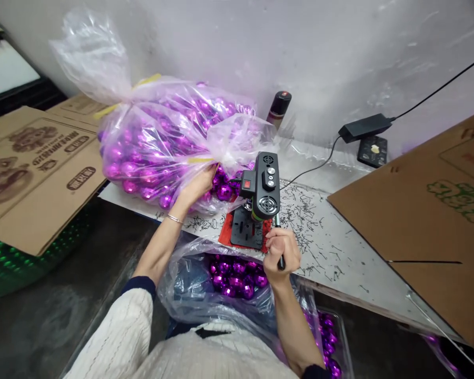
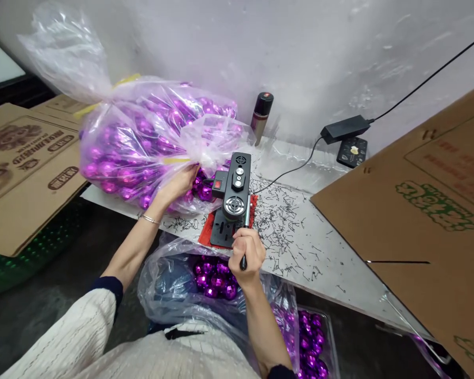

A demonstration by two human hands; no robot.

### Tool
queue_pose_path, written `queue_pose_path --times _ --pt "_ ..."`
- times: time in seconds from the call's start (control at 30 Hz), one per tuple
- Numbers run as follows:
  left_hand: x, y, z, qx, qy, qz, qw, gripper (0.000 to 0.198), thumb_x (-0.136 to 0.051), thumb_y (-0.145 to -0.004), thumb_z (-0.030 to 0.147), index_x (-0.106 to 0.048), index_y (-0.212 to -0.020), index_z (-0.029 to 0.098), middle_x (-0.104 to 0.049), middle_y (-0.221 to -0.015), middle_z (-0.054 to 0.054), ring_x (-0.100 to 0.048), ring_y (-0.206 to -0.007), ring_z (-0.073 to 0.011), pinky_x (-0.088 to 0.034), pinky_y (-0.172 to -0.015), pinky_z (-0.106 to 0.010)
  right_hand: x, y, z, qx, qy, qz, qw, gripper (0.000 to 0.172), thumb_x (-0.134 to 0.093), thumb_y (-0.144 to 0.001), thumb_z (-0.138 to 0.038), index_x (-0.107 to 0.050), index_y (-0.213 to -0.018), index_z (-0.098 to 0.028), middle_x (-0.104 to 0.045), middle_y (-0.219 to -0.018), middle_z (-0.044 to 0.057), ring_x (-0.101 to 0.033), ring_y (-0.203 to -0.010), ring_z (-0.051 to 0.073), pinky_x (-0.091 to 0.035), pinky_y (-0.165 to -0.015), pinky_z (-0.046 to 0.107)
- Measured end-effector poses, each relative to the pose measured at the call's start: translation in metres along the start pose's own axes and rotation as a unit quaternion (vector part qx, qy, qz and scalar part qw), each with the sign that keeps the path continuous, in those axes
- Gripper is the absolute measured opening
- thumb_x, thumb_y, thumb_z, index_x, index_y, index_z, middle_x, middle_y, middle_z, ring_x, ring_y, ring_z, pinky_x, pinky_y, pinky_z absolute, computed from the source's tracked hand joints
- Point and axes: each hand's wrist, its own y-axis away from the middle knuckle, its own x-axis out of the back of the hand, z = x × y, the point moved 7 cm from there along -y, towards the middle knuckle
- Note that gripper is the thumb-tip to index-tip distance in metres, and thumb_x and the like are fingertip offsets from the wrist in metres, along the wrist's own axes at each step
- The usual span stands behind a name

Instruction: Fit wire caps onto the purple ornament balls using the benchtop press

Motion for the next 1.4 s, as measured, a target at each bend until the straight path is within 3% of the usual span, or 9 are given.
queue_pose_path --times 0.2,0.43,0.53,0.67,0.87,0.97,1.1,1.27,1.4 --pt "-0.033 0.04 0.029 -0.145 -0.136 -0.136 0.97 0.03 -0.049 -0.099 0.018 -0.072 -0.118 0.015 -0.073 -0.121 -0.017 -0.066 -0.12 -0.0301 -0.048 -0.113 -0.048 0.001 -0.003 -0.001 0.0 0.006 0.002 1.0 0.03 -0.045 -0.097 -0.009 -0.051 -0.071 -0.023 -0.057 -0.067 -0.001 -0.061 -0.066 0.014 -0.045 -0.06 0.029" --pt "-0.057 0.065 0.031 -0.042 -0.151 -0.182 0.971 0.045 -0.07 -0.095 0.039 -0.065 -0.135 0.018 -0.069 -0.125 -0.015 -0.071 -0.109 -0.0292 -0.054 -0.094 -0.034 0.001 -0.001 0.002 -0.011 0.008 0.009 1.0 0.032 -0.045 -0.1 -0.015 -0.051 -0.07 -0.023 -0.057 -0.066 -0.001 -0.062 -0.066 0.016 -0.045 -0.061 0.031" --pt "-0.067 0.061 0.026 0.04 -0.095 -0.199 0.974 0.039 -0.06 -0.101 0.041 -0.068 -0.134 0.021 -0.073 -0.123 -0.014 -0.072 -0.111 -0.0313 -0.053 -0.097 -0.036 0.001 0.0 0.002 -0.011 0.014 0.009 1.0 0.033 -0.044 -0.102 -0.017 -0.051 -0.07 -0.023 -0.058 -0.067 0.0 -0.061 -0.066 0.015 -0.044 -0.062 0.031" --pt "-0.07 0.058 0.018 0.132 0.053 -0.158 0.977 0.039 -0.054 -0.104 0.04 -0.066 -0.138 0.025 -0.076 -0.125 -0.007 -0.072 -0.117 -0.029 -0.051 -0.103 -0.036 0.0 0.001 0.003 -0.013 0.007 0.01 1.0 0.033 -0.044 -0.102 -0.016 -0.052 -0.071 -0.023 -0.058 -0.069 0.0 -0.061 -0.068 0.015 -0.044 -0.064 0.031" --pt "-0.078 0.07 0.011 0.221 0.096 -0.141 0.96 0.06 -0.078 -0.084 0.056 -0.07 -0.126 0.012 -0.076 -0.122 -0.018 -0.07 -0.117 -0.0343 -0.051 -0.105 -0.042 0.0 0.001 0.005 -0.011 -0.003 0.021 1.0 0.033 -0.045 -0.102 -0.017 -0.052 -0.071 -0.023 -0.057 -0.067 0.0 -0.061 -0.07 0.017 -0.045 -0.066 0.033" --pt "-0.066 0.074 0.009 0.231 0.167 -0.05 0.957 0.063 -0.079 -0.084 0.053 -0.066 -0.131 0.013 -0.074 -0.127 -0.017 -0.069 -0.119 -0.0312 -0.051 -0.108 -0.041 0.001 -0.001 0.002 -0.009 0.007 0.016 1.0 0.033 -0.044 -0.103 -0.019 -0.052 -0.071 -0.023 -0.058 -0.067 0.0 -0.062 -0.069 0.016 -0.045 -0.066 0.033" --pt "-0.042 0.098 0.004 0.221 0.36 0.067 0.904 0.068 -0.075 -0.09 0.047 -0.051 -0.15 0.025 -0.066 -0.14 -0.011 -0.068 -0.122 -0.0251 -0.057 -0.104 -0.039 0.001 -0.002 0.0 -0.01 0.017 0.012 1.0 0.034 -0.043 -0.104 -0.02 -0.051 -0.07 -0.023 -0.059 -0.068 0.0 -0.062 -0.068 0.015 -0.045 -0.064 0.032" --pt "-0.042 0.158 0.006 0.282 0.534 0.016 0.797 0.054 -0.058 -0.1 0.05 -0.053 -0.15 0.031 -0.07 -0.133 -0.009 -0.074 -0.11 -0.0237 -0.065 -0.09 -0.039 0.001 -0.001 0.003 -0.018 -0.007 0.018 1.0 0.033 -0.044 -0.103 -0.017 -0.052 -0.071 -0.023 -0.059 -0.068 0.0 -0.062 -0.07 0.016 -0.045 -0.066 0.032" --pt "-0.057 0.194 0.009 0.324 0.557 -0.005 0.764 0.048 -0.063 -0.098 0.05 -0.062 -0.141 0.028 -0.072 -0.132 -0.009 -0.072 -0.117 -0.025 -0.064 -0.099 -0.044 0.001 0.001 0.004 -0.021 0.0 0.017 1.0 0.033 -0.044 -0.103 -0.02 -0.052 -0.071 -0.023 -0.06 -0.07 0.001 -0.061 -0.07 0.016 -0.044 -0.066 0.033"
